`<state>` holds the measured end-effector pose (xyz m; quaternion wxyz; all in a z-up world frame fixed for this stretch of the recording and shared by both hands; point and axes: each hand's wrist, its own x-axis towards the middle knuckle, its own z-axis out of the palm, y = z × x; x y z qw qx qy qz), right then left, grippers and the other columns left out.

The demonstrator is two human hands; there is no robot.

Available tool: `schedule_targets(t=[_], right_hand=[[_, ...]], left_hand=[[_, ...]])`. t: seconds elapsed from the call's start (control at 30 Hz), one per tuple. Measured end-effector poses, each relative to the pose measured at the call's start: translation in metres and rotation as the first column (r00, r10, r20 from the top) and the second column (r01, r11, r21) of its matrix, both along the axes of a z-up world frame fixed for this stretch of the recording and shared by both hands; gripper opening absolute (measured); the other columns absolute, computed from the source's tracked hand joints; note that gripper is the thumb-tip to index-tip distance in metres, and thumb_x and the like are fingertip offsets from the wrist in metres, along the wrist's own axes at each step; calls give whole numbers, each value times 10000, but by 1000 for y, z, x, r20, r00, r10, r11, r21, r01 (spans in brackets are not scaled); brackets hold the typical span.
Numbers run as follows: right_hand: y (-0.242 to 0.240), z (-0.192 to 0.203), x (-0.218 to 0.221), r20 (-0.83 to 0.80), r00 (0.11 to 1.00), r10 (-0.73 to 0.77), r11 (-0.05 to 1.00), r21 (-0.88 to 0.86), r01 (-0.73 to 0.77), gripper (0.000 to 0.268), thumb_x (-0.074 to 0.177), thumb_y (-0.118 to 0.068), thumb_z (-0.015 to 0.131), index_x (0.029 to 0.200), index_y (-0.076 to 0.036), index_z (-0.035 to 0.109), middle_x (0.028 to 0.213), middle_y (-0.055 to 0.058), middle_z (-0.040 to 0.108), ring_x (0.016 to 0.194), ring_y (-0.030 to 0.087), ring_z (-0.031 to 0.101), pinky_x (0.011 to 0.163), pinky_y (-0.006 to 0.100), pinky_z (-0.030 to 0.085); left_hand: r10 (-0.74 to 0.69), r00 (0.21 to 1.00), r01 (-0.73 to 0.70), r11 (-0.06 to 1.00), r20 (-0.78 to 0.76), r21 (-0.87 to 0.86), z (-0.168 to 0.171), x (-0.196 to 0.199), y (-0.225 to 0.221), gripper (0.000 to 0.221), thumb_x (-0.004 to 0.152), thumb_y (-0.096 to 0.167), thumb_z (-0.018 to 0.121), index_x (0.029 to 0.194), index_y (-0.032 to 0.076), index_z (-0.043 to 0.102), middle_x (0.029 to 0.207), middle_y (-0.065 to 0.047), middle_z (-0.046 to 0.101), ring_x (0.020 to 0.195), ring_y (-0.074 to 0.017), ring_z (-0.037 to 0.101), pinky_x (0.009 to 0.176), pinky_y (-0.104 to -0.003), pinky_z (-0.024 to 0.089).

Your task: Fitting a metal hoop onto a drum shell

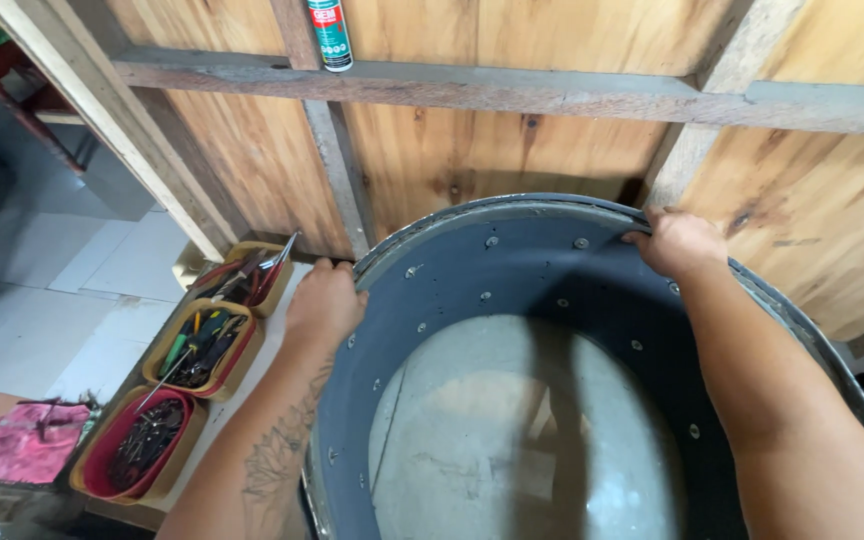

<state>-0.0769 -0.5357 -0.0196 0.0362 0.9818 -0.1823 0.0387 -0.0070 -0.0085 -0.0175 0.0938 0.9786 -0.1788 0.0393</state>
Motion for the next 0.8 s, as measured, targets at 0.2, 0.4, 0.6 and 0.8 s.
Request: schedule_targets(t=[0.2,0.4,0.6,0.8], right_hand=[[-10,-13,7,22,1000,-1,1000,-17,1,650,968,-610,542,1461,-188,576,1352,133,685,1256,361,668,1035,559,531],[21,21,-2,-90,992,-92,996,7,93,588,988,-644,505,1257,-135,623,1272,199,718,1175,425,687,951,555,522],[25,25,-3,-92,991,-98,994,34,102,563,993,-622,512,1243,-130,622,1270,197,715,1186,426,673,958,557,509],[29,31,-7,-72,994,-79,996,37,82,572,986,-625,518,1260,-137,635,1296,200,702,1188,422,677,955,540,536]], left_hand=[[31,815,-115,987,578,109,-25,-15,7,511,808,513,708,894,10,674,749,-153,626,659,-395,716,621,-516,618],[176,984,-178,953,28,245,24,-31,-4,472,978,519,648,1045,54,688,970,-131,738,911,-406,737,661,-535,624],[205,977,-191,963,-58,190,20,-28,-5,452,1010,476,615,1134,45,671,1076,-145,708,1021,-423,699,740,-548,621],[201,975,-184,969,-94,162,50,-38,2,421,996,438,636,1090,28,640,1037,-185,730,1008,-421,706,805,-532,593]])
